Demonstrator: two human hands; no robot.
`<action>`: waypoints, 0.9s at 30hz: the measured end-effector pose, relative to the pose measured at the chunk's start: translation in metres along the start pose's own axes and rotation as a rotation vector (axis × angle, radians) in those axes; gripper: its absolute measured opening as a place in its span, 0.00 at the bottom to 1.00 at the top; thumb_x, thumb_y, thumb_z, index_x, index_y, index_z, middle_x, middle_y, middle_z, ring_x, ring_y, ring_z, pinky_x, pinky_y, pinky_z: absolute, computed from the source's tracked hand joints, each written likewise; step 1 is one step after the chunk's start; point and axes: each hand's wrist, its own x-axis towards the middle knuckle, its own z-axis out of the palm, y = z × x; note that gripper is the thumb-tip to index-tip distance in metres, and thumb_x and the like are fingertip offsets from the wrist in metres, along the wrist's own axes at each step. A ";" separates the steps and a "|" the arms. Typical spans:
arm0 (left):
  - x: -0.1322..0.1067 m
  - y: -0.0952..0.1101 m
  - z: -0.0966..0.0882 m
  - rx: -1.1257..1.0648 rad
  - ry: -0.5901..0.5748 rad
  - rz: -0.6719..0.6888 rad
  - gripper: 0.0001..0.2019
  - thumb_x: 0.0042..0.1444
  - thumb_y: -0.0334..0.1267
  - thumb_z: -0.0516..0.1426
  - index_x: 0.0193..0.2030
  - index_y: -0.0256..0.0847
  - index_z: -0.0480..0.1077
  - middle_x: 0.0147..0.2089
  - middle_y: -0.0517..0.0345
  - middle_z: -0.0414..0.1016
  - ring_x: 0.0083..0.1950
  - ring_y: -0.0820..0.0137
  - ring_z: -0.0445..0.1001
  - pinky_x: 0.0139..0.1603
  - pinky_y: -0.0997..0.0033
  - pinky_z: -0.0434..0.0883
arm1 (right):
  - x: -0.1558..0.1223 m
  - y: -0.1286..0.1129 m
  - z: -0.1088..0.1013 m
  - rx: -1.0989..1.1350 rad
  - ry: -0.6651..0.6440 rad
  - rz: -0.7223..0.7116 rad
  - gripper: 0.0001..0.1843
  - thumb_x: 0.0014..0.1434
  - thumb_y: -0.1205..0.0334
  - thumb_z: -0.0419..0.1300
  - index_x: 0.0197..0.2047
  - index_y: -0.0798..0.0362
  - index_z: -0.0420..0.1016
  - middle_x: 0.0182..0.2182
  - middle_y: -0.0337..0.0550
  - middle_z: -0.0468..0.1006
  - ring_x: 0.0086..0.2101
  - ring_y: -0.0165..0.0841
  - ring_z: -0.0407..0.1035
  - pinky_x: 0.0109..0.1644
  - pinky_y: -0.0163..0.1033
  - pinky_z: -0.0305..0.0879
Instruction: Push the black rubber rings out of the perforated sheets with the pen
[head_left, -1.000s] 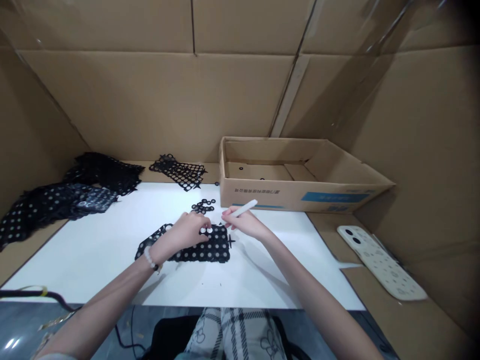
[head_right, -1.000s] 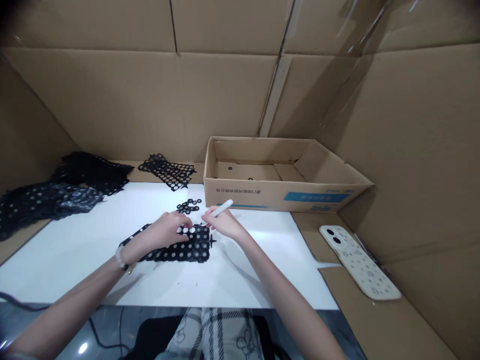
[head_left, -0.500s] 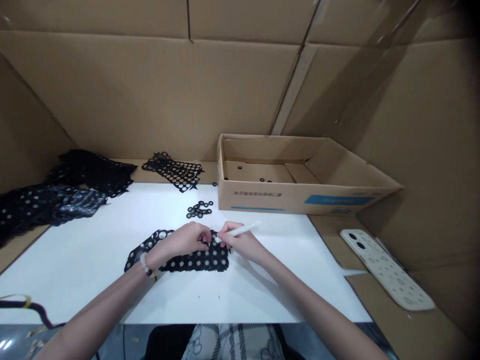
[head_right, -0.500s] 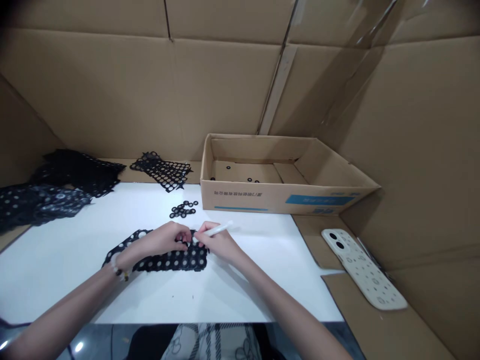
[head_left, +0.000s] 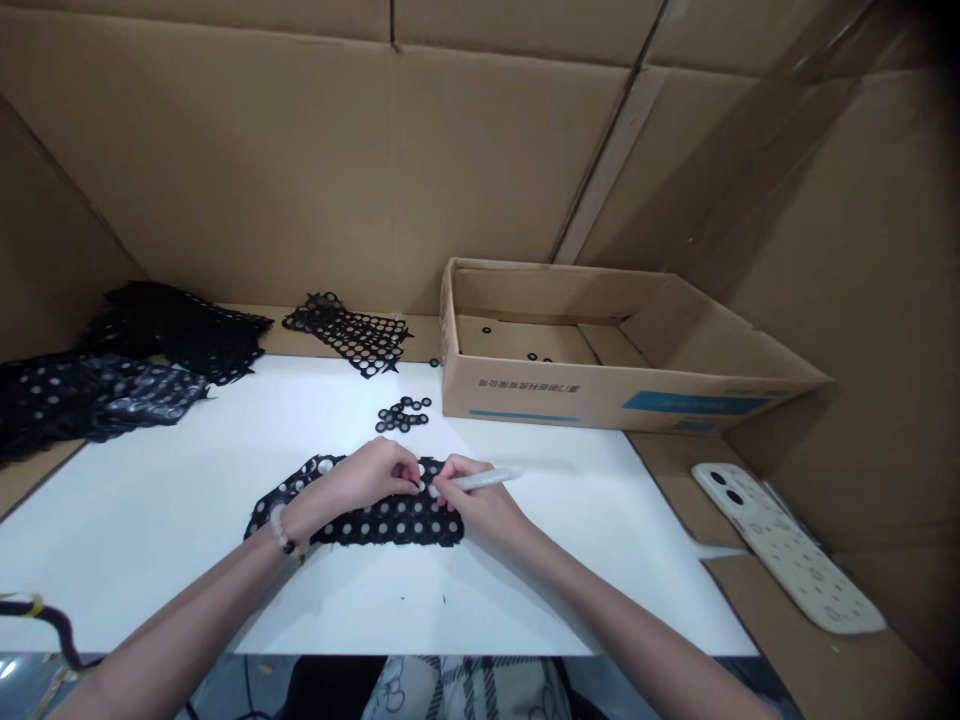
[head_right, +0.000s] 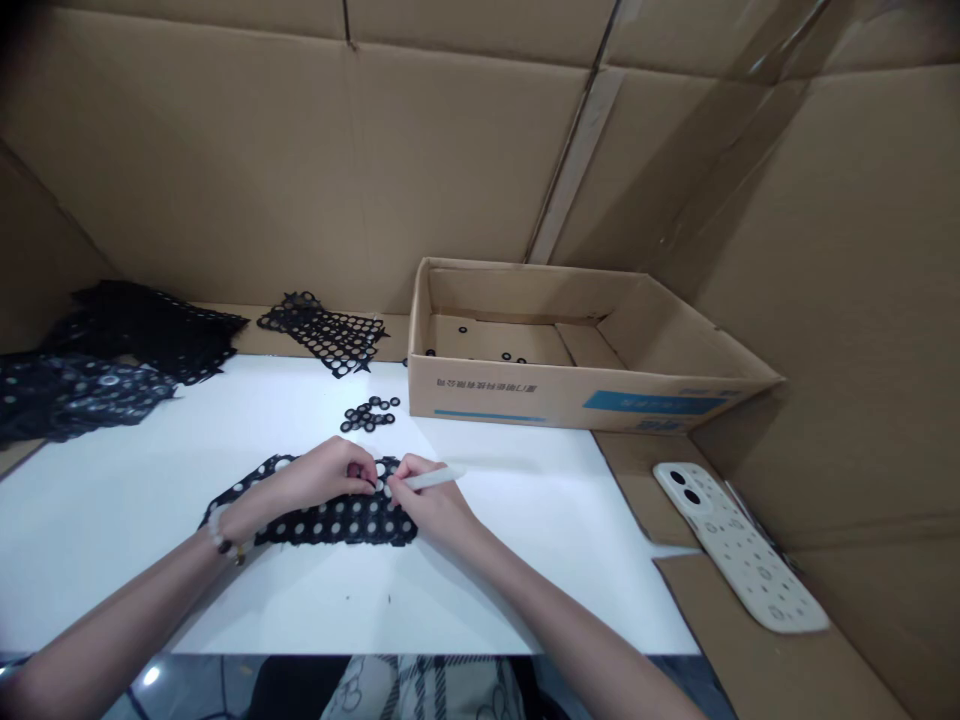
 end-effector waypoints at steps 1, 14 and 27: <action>0.000 -0.001 0.000 -0.018 -0.003 -0.004 0.05 0.51 0.35 0.59 0.32 0.39 0.78 0.29 0.59 0.78 0.31 0.70 0.72 0.34 0.76 0.64 | 0.000 -0.001 0.000 0.026 0.002 0.022 0.10 0.57 0.61 0.56 0.24 0.52 0.66 0.22 0.36 0.76 0.26 0.30 0.69 0.32 0.34 0.60; 0.009 -0.019 -0.005 -0.230 -0.034 -0.145 0.11 0.47 0.43 0.62 0.31 0.37 0.78 0.27 0.59 0.77 0.29 0.70 0.69 0.30 0.75 0.61 | 0.003 -0.002 0.003 -0.049 0.010 0.072 0.11 0.57 0.61 0.55 0.23 0.51 0.65 0.23 0.37 0.76 0.27 0.32 0.68 0.32 0.35 0.59; 0.011 -0.024 -0.009 -0.328 -0.029 -0.197 0.11 0.44 0.42 0.64 0.31 0.36 0.78 0.29 0.58 0.78 0.31 0.69 0.71 0.34 0.73 0.64 | 0.000 0.002 -0.008 0.164 0.147 -0.097 0.14 0.64 0.50 0.49 0.38 0.49 0.69 0.29 0.40 0.78 0.26 0.32 0.69 0.31 0.35 0.62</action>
